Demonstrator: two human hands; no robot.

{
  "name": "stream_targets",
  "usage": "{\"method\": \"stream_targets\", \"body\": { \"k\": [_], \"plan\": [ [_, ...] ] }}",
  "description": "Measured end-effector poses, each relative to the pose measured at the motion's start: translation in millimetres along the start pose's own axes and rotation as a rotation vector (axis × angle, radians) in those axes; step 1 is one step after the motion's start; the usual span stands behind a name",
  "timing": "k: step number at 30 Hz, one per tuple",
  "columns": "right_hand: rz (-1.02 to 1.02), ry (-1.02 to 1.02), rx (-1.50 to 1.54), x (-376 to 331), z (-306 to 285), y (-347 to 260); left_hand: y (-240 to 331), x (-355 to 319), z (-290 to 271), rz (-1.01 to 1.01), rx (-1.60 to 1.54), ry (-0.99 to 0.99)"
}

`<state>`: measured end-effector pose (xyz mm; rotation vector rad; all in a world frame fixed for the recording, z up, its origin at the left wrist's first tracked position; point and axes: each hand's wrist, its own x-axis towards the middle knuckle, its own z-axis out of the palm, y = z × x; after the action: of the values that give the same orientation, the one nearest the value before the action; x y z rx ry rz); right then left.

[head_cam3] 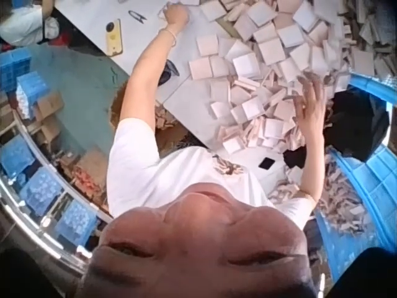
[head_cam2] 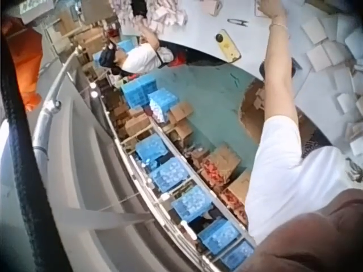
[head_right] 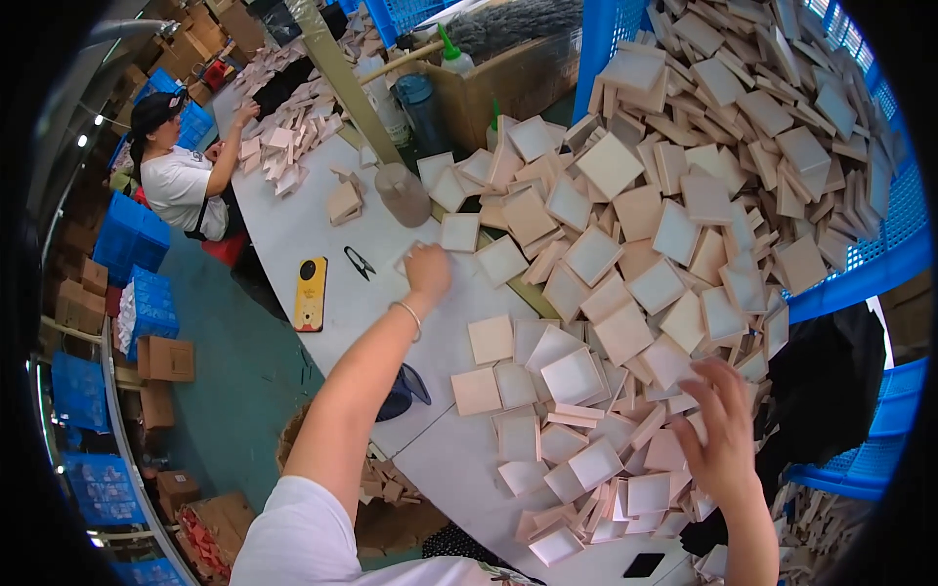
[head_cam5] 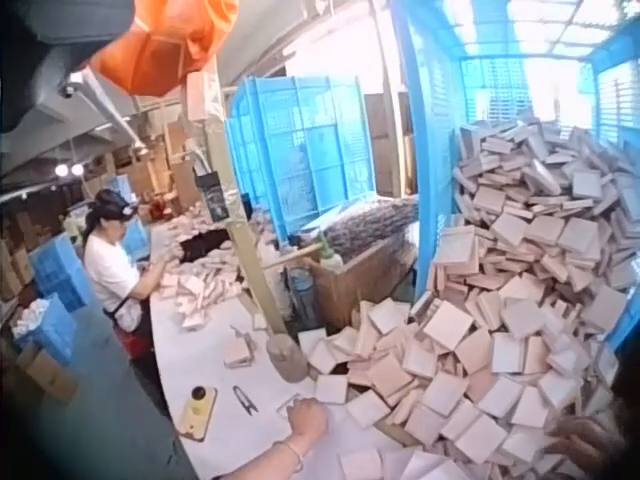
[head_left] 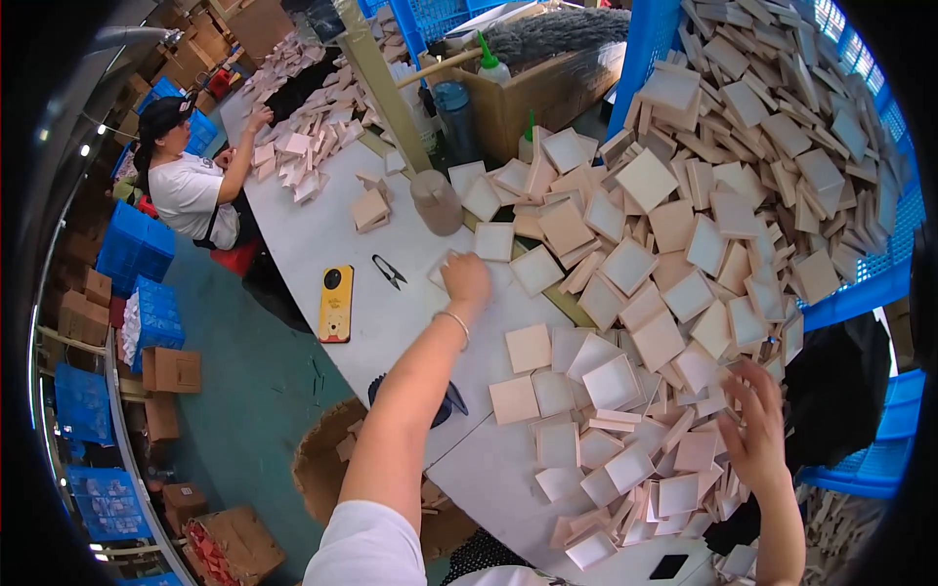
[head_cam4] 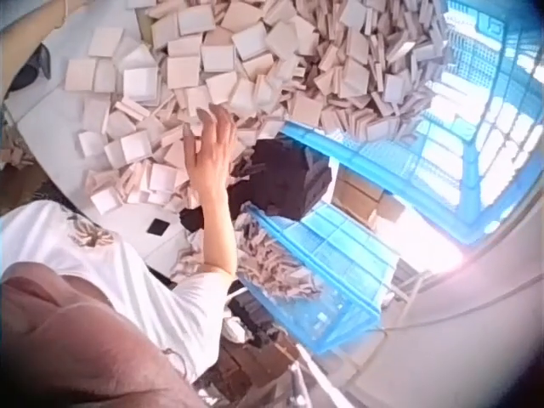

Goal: Packing black foam inserts into cardboard boxes and stacking them.

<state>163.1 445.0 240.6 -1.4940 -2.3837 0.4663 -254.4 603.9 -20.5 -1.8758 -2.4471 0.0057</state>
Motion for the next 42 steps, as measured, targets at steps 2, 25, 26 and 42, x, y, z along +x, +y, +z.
{"method": "stream_targets", "body": {
  "k": [2, 25, 26, 42],
  "plan": [
    [-0.190, 0.008, 0.151, 68.1, 24.2, -9.5, 24.7, -27.2, -12.2, 0.059, -0.084, -0.114],
    [0.050, -0.114, -0.186, 509.9, 159.6, 58.1, -129.9, 19.1, -5.4, 0.770, -0.144, -0.139],
    [0.052, -0.108, -0.180, 519.5, 162.3, 60.5, -131.2, 19.1, -6.2, 0.773, -0.137, -0.137],
    [0.488, -1.167, -0.144, 505.2, 203.6, 38.2, -123.6, 16.0, -8.2, 0.743, -0.286, -0.134]
  ]
}}
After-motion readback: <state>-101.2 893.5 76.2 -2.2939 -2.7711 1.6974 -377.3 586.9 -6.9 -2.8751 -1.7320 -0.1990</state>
